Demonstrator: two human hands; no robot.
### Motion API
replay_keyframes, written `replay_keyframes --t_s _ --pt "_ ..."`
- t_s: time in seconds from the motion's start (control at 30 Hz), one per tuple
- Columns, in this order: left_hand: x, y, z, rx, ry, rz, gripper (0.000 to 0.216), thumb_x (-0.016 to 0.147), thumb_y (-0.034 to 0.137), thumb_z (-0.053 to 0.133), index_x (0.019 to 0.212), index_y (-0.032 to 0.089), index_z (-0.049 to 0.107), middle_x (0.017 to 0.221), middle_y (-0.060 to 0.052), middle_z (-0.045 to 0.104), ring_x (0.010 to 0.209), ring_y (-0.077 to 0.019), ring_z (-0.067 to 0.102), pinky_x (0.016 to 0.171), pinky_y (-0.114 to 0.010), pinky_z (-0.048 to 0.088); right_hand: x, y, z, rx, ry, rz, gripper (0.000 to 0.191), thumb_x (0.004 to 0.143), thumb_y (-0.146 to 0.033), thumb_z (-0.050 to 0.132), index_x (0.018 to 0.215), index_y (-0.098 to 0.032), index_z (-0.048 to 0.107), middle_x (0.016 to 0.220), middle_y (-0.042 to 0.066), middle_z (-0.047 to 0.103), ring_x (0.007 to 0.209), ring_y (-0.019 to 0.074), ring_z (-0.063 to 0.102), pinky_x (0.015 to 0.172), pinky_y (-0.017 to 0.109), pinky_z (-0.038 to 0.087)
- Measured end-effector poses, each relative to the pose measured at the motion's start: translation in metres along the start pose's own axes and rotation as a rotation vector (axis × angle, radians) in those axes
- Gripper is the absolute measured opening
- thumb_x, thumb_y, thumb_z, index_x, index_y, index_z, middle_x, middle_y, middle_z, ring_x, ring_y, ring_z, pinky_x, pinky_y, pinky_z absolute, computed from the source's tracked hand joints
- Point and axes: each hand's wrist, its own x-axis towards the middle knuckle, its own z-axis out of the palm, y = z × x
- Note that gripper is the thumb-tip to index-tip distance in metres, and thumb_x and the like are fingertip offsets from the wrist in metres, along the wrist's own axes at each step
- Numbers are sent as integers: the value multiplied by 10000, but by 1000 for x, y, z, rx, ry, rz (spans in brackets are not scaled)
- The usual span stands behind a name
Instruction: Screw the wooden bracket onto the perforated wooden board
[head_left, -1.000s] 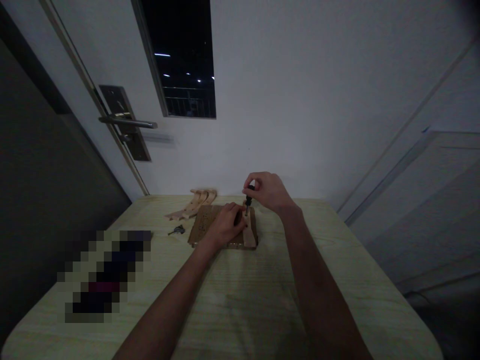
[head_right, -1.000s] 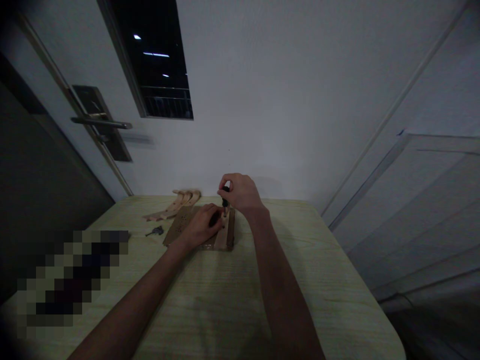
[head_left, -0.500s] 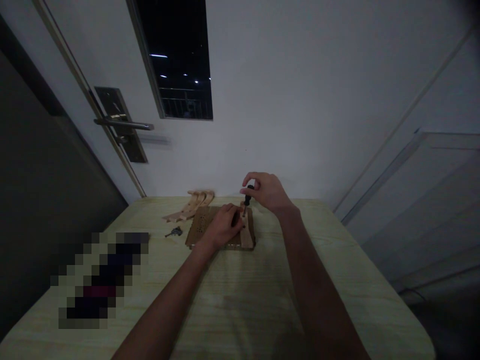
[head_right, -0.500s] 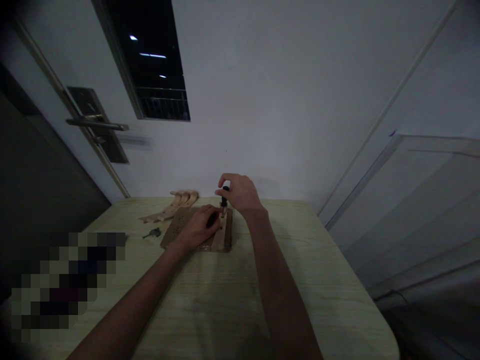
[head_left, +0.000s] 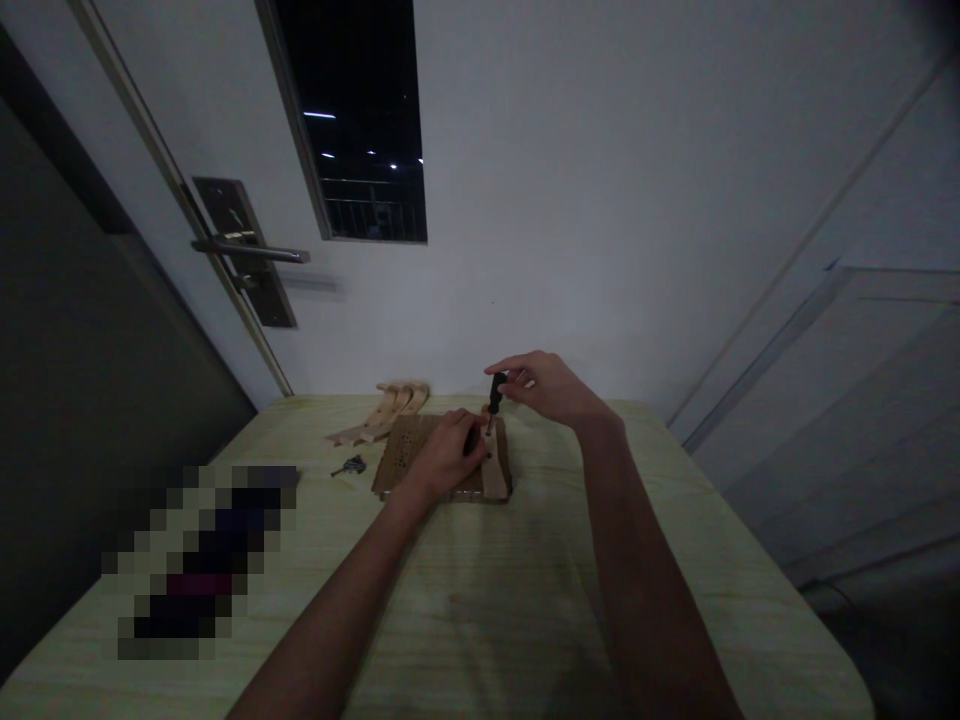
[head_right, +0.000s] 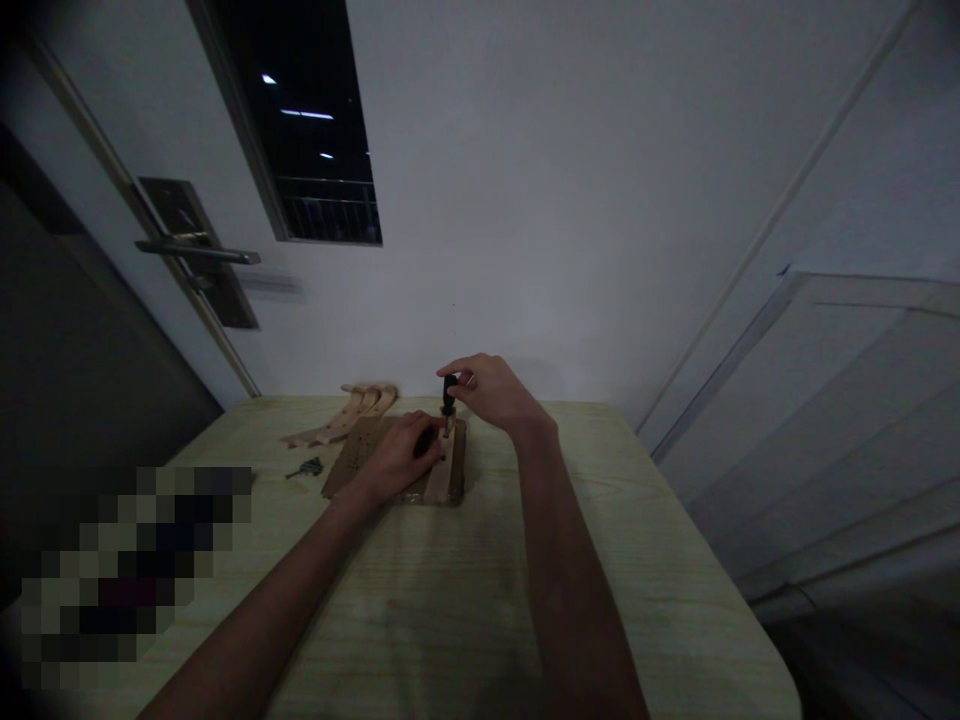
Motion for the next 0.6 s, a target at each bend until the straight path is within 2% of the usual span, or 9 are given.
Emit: replay_keyframes --t_s 0.13,0.23,0.6 --pt "0 1 -1 -3 -5 -9 210 817 189 510 1019 180 571 967 -68 593 935 -215 549 860 -379 450 2 -2 1 65 -24 -42 177 760 -179 635 919 -207 706 873 32 686 716 110 615 678 237 497" --pt "0 2 -1 -1 -2 -10 208 817 193 512 1016 178 571 970 -67 588 940 -214 547 862 -372 452 4 -5 2 96 -40 -51 107 734 -166 655 829 -189 700 817 21 688 728 115 623 665 227 495" --pt "0 0 1 -2 -1 -13 210 818 197 516 1019 183 574 968 -69 586 914 -212 549 848 -375 458 6 -9 2 -39 4 -12 139 708 -183 700 844 -173 720 730 29 676 682 124 606 650 234 455"
